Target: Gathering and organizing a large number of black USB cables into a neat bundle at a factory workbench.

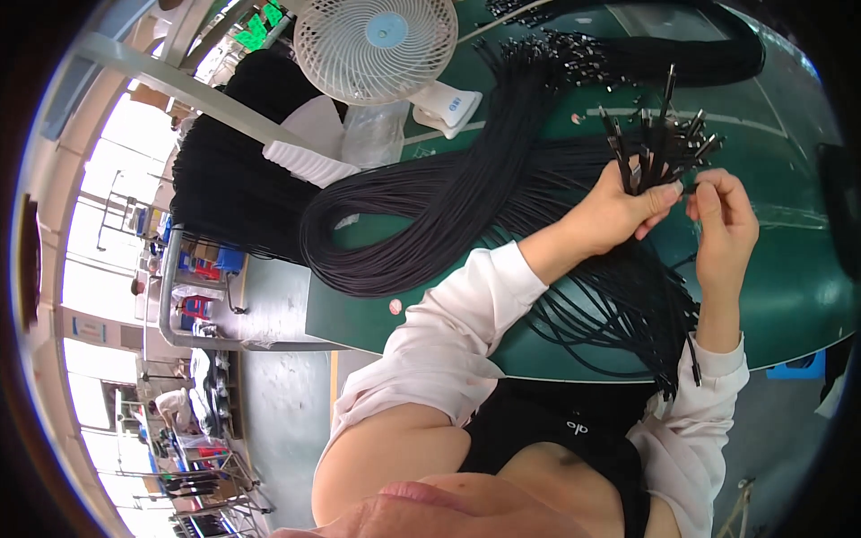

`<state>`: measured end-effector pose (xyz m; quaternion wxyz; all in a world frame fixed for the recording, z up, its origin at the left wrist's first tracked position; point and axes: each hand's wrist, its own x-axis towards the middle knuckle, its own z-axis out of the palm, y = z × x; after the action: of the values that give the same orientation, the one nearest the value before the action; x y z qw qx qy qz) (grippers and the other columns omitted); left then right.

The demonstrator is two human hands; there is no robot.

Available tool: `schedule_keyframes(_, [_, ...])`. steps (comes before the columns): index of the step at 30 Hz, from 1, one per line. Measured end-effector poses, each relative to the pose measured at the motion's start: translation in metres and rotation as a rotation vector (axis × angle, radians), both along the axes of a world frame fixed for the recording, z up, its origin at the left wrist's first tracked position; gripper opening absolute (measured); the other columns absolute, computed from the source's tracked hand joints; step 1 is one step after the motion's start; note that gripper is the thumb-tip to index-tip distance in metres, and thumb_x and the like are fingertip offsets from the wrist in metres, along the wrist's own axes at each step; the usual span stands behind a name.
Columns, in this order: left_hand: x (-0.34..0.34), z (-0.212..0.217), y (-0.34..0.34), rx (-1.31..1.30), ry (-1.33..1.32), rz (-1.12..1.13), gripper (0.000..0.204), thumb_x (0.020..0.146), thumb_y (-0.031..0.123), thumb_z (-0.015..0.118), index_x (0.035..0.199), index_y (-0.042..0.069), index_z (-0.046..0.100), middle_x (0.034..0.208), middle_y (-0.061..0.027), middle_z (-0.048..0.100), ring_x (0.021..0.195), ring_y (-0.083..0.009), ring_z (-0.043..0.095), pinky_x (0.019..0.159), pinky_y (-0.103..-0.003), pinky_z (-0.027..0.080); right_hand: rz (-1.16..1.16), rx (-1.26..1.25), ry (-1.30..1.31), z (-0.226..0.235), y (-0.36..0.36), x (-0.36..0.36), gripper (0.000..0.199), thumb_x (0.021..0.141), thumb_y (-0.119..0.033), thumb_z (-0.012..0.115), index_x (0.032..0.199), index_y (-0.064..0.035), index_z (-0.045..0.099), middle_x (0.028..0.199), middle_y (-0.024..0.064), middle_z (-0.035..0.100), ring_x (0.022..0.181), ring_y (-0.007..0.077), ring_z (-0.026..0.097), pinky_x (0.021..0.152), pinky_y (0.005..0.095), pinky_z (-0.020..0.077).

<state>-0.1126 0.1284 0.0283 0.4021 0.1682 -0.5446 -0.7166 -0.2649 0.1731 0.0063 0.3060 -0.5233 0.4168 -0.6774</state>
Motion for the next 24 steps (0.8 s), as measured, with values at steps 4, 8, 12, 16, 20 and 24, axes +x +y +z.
schedule_keyframes(4, [0.003, -0.003, 0.001, 0.071, 0.009, 0.035, 0.018, 0.082, 0.008, 0.059, 0.069, 0.004, 0.046, 0.053, -0.0004, 0.044, 0.042, -0.0067, 0.039, 0.036, -0.02, 0.029, 0.0, -0.075, 0.071, 0.0, 0.002, 0.01, 0.01, 0.088, -0.009, 0.051, 0.089, 0.0011, 0.052, 0.087, 0.0022, 0.05, 0.066, 0.0071, 0.044, 0.06, 0.0187, 0.0365])
schedule_keyframes(8, [-0.004, -0.002, -0.002, 0.056, 0.041, 0.026, 0.013, 0.081, 0.007, 0.059, 0.075, 0.003, 0.048, 0.057, -0.0016, 0.048, 0.047, -0.0083, 0.044, 0.042, -0.021, 0.035, 0.015, -0.065, -0.004, 0.0, -0.004, 0.008, 0.014, 0.09, -0.013, 0.049, 0.091, 0.0008, 0.052, 0.09, 0.0036, 0.053, 0.073, 0.0094, 0.046, 0.068, 0.0223, 0.0376])
schedule_keyframes(12, [-0.012, -0.008, -0.014, -0.019, 0.132, 0.176, 0.007, 0.081, 0.006, 0.059, 0.079, 0.001, 0.055, 0.072, -0.0043, 0.056, 0.063, -0.012, 0.054, 0.059, -0.024, 0.044, 0.148, -0.003, -0.445, 0.006, -0.013, 0.005, 0.021, 0.091, -0.021, 0.045, 0.094, -0.001, 0.052, 0.091, 0.0057, 0.056, 0.08, 0.0129, 0.048, 0.076, 0.0287, 0.0374])
schedule_keyframes(16, [-0.005, -0.002, -0.018, 0.082, 0.123, 0.162, 0.012, 0.084, 0.007, 0.054, 0.091, -0.002, 0.057, 0.062, -0.0045, 0.054, 0.051, -0.0095, 0.048, 0.045, -0.021, 0.038, 0.322, 0.006, -0.55, 0.007, -0.009, -0.003, 0.027, 0.091, -0.026, 0.044, 0.101, -0.001, 0.051, 0.066, -0.0005, 0.041, 0.062, 0.0107, 0.041, 0.069, 0.0283, 0.0366])
schedule_keyframes(20, [-0.007, -0.001, 0.0, 0.077, -0.033, 0.112, 0.015, 0.087, 0.015, 0.053, 0.086, 0.001, 0.055, 0.054, -0.0019, 0.05, 0.041, -0.006, 0.04, 0.039, -0.018, 0.03, 0.092, 0.102, -0.363, 0.013, -0.004, 0.012, 0.028, 0.09, -0.026, 0.051, 0.099, 0.0007, 0.053, 0.061, -0.005, 0.035, 0.045, 0.0036, 0.028, 0.049, 0.0201, 0.0277])
schedule_keyframes(24, [-0.001, 0.003, 0.018, -0.007, -0.16, 0.034, 0.014, 0.085, 0.015, 0.055, 0.078, 0.002, 0.056, 0.052, -0.0012, 0.051, 0.04, -0.0056, 0.04, 0.038, -0.019, 0.03, 0.049, 0.168, -0.275, -0.004, 0.003, 0.0, 0.014, 0.085, -0.012, 0.059, 0.09, 0.0011, 0.056, 0.066, -0.0022, 0.048, 0.048, 0.0022, 0.033, 0.044, 0.0171, 0.0244])
